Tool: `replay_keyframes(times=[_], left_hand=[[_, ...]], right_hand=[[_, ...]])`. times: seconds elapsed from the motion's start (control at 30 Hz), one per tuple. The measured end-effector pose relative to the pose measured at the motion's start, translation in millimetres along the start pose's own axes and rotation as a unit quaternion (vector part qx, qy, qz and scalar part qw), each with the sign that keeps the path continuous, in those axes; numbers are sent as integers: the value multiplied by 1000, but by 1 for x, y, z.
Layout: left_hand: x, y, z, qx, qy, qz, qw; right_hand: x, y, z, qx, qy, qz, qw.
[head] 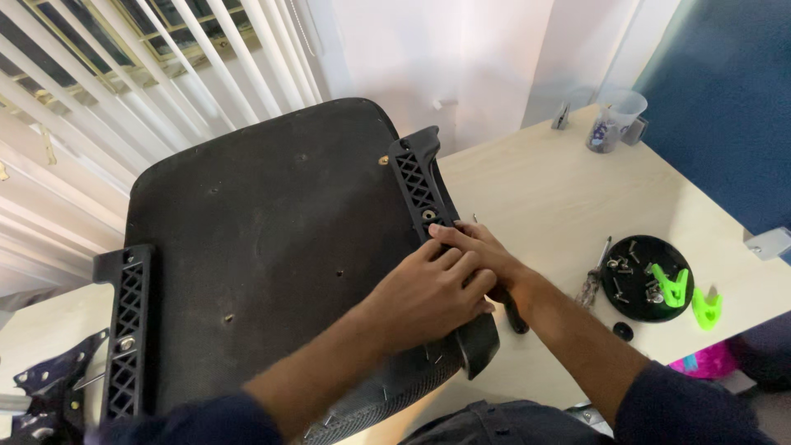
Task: The person attaches two black plastic armrests to the underside of a black chair seat using a screwdriver. They align each armrest, insert screws, and tighten them in sequence, working on both sides of the seat.
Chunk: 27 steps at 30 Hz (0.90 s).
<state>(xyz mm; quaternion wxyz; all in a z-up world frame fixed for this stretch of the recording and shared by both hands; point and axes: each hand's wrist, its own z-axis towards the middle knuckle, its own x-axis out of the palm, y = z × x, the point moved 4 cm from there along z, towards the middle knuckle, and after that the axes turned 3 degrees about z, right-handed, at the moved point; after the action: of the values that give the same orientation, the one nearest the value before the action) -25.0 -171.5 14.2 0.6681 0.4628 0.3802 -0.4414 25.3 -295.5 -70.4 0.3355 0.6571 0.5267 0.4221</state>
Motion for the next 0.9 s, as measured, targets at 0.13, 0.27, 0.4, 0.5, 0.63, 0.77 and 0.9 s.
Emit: replay_keyframes(times=[0.13, 0.27, 0.4, 0.5, 0.63, 0.77, 0.9], left_hand=[[-18, -2, -23, -41, -38, -193, 980], [-24, -3, -31, -59, -35, -229, 971], [-18, 0, -21, -62, -21, -212, 975], [-14, 1, -21, -56, 10, -181, 982], [-12, 3, -22, -18, -8, -162, 987], [-5, 7, -18, 16, 0, -132, 991], [-1, 6, -19, 37, 19, -119, 992]], right_hand=[[5, 5, -3, -48, 51, 5, 998], [8, 3, -2, -48, 57, 20, 997], [6, 3, -2, -42, 57, 7, 997], [7, 2, -2, -41, 60, 9, 997], [7, 2, -3, -35, 52, 4, 998], [7, 3, -3, -27, 44, 9, 999], [3, 0, 0, 14, -13, -7, 1000]])
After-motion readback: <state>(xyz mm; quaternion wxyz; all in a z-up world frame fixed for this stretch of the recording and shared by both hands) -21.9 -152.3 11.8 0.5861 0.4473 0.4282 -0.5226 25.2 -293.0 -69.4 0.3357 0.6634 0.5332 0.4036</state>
